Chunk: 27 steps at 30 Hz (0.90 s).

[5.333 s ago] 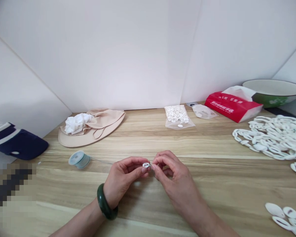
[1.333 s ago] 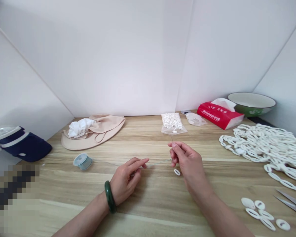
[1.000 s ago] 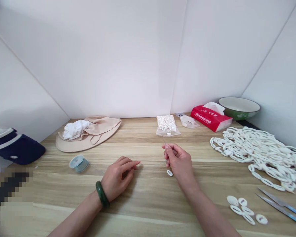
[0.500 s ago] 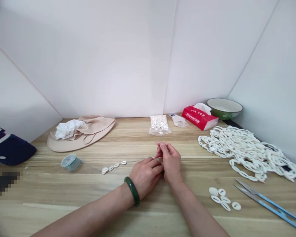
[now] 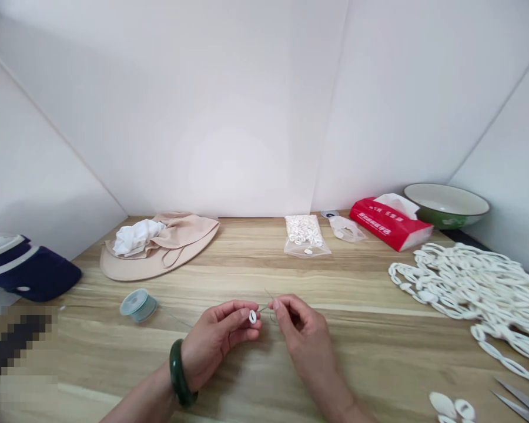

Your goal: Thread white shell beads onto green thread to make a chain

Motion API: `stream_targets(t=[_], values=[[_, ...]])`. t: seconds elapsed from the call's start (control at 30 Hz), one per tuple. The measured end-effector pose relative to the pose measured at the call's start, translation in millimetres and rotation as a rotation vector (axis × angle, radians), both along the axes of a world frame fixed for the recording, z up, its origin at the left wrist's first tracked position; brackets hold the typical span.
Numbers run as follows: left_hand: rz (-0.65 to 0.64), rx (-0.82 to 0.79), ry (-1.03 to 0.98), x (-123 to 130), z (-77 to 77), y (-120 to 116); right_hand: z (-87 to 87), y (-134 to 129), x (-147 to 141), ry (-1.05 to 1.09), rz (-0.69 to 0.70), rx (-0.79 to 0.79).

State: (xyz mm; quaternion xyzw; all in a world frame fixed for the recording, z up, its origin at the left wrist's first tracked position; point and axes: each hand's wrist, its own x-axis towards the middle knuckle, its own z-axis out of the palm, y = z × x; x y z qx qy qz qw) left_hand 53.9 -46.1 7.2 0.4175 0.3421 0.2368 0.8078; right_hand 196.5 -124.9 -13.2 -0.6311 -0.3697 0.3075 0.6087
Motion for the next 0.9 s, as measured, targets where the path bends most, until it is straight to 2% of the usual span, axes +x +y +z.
stream_targets(t=[0.07, 0.17, 0.33, 0.53, 0.67, 0.9], values=[[0.033, -0.084, -0.036, -4.9, -3.5, 2.5, -0.1, -1.0, -6.4, -0.096, 0.067, -0.025], [0.037, -0.097, -0.055, -6.5, -10.4, 3.2, -1.0, -1.5, -8.8, -0.255, 0.159, -0.066], [-0.003, 0.033, 0.013, -7.6, -13.7, 3.8, -4.5, -3.1, -6.4, -0.380, 0.178, -0.132], [0.050, 0.138, 0.070, -10.4, -5.3, 5.4, -12.4, -5.8, -9.3, -0.496, 0.234, -0.161], [0.092, 0.231, 0.043, -10.5, -6.8, 5.5, -13.7, -5.0, -10.7, -0.513, 0.286, -0.147], [0.100, 0.170, 0.103, -10.7, -6.8, 2.9, -14.9, -3.2, -14.8, -0.421, 0.161, -0.208]])
